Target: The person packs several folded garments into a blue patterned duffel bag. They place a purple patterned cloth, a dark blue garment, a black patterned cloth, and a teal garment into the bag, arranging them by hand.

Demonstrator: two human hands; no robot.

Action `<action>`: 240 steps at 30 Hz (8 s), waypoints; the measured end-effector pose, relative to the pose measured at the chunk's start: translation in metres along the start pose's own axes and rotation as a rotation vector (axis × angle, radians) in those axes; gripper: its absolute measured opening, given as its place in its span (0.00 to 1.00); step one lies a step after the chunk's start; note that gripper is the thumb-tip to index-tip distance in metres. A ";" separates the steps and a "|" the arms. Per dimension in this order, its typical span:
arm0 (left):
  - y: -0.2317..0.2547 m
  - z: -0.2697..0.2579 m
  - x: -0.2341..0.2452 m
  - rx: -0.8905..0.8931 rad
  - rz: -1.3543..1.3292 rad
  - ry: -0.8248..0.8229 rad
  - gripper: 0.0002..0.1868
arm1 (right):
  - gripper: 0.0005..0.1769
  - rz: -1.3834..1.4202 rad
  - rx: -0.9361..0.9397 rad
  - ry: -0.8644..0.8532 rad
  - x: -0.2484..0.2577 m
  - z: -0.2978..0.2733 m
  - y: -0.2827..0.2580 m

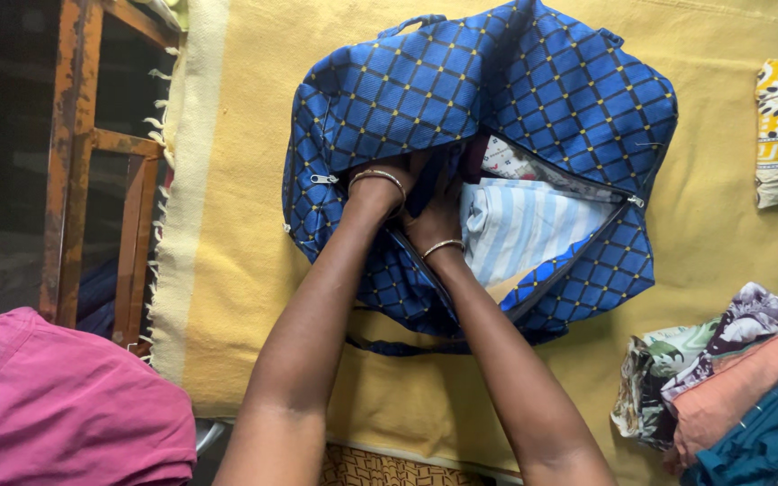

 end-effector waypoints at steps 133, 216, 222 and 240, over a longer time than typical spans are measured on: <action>0.331 -0.116 -0.138 -0.717 -0.125 -0.100 0.23 | 0.10 0.327 -0.562 0.706 0.420 -0.294 0.410; 0.172 -0.084 -0.028 0.061 -2.306 -0.229 0.36 | 0.33 0.008 0.342 0.048 0.335 -0.136 0.025; 0.119 -0.100 -0.017 -0.094 -2.484 -0.057 0.36 | 0.26 -0.267 0.608 -0.073 0.293 -0.130 -0.011; 0.035 -0.094 -0.012 0.180 -2.235 0.114 0.30 | 0.26 0.185 0.201 0.078 0.280 -0.081 0.018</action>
Point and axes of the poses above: each hand's wrist, its own z-axis towards the middle knuckle, its own x-axis out of the back of the hand, y = z × x, the point moved 2 cm from there along z, towards the middle knuckle, and after that the axes turned 8 degrees about -x, right-handed, at the moved point
